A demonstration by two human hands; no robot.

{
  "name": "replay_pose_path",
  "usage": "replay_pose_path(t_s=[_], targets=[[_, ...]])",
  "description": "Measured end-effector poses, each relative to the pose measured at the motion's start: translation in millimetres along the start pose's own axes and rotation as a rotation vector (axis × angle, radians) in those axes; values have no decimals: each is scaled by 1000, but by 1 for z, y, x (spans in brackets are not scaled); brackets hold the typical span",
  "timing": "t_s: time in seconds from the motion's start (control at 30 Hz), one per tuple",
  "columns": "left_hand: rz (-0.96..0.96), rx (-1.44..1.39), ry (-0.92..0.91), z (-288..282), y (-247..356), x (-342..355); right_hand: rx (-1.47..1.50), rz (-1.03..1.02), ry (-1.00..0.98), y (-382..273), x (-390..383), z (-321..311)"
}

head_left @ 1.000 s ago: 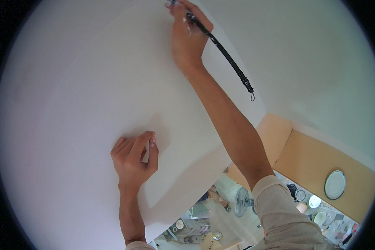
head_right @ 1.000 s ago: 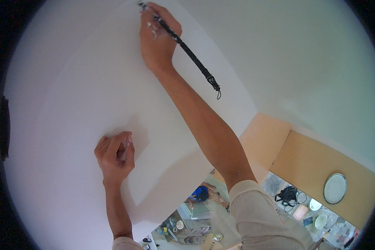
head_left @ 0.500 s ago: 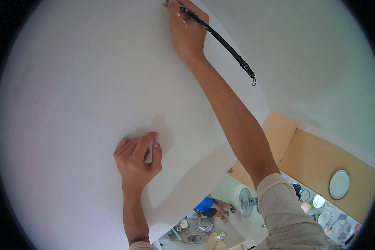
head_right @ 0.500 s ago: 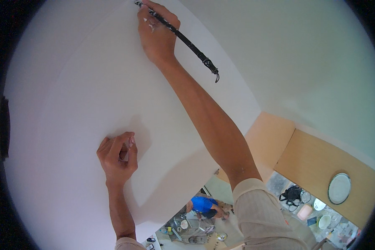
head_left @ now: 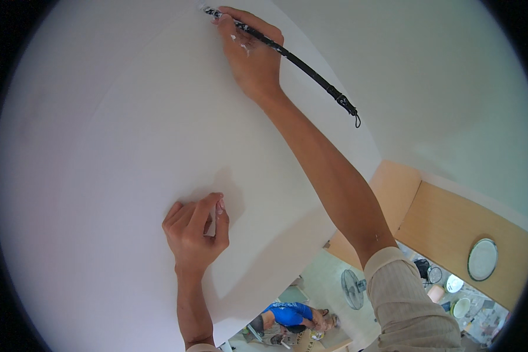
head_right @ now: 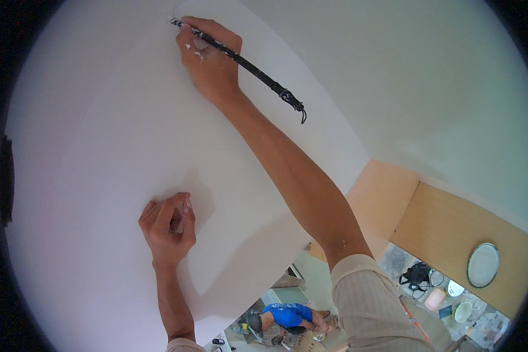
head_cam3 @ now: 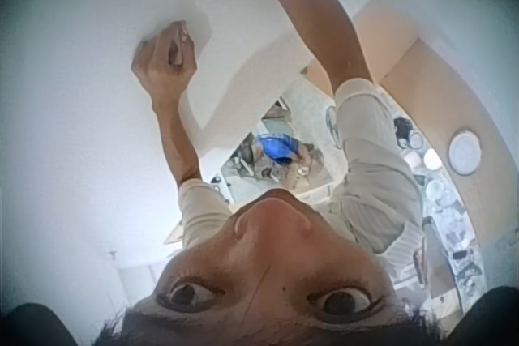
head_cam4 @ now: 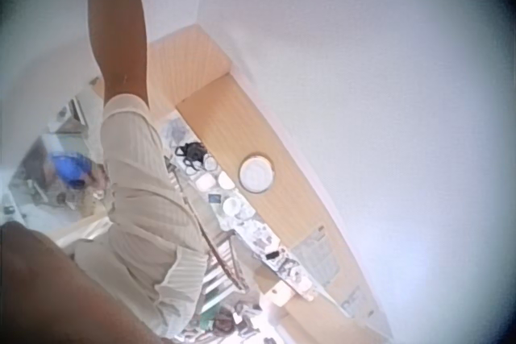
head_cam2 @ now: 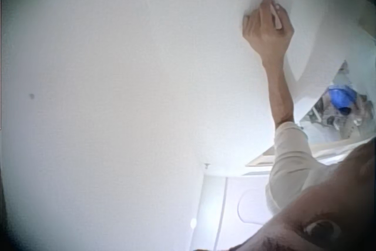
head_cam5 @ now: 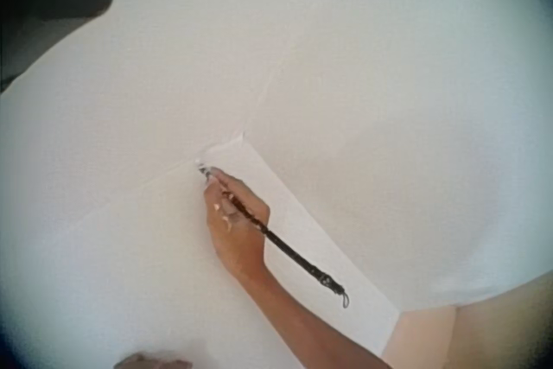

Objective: The person paints a ceiling using a brush, repeatedly dipping it into a paint can and applying paint in long strokes. They reposition a ladder and adjust their stance to reach different sections of the ceiling.

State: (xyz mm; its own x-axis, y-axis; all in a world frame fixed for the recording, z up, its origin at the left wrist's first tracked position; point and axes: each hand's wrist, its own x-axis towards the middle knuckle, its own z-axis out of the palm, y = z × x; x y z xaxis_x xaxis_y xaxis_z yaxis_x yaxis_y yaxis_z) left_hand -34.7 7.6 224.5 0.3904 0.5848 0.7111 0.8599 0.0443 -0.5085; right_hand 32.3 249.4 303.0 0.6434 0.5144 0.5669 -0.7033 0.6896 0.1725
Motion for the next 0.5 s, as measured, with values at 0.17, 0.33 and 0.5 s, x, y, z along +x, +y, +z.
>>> replay_pose_path(t_s=[0.17,0.33,0.5], targets=[[3,5,7,1,0,-1,-27,114,-115,-4,-3,-2],[6,4,6,2,-1,0,-12,91,-139,-4,-7,0],[-3,14,-10,1,0,-1,-26,79,-198,-12,-14,0]])
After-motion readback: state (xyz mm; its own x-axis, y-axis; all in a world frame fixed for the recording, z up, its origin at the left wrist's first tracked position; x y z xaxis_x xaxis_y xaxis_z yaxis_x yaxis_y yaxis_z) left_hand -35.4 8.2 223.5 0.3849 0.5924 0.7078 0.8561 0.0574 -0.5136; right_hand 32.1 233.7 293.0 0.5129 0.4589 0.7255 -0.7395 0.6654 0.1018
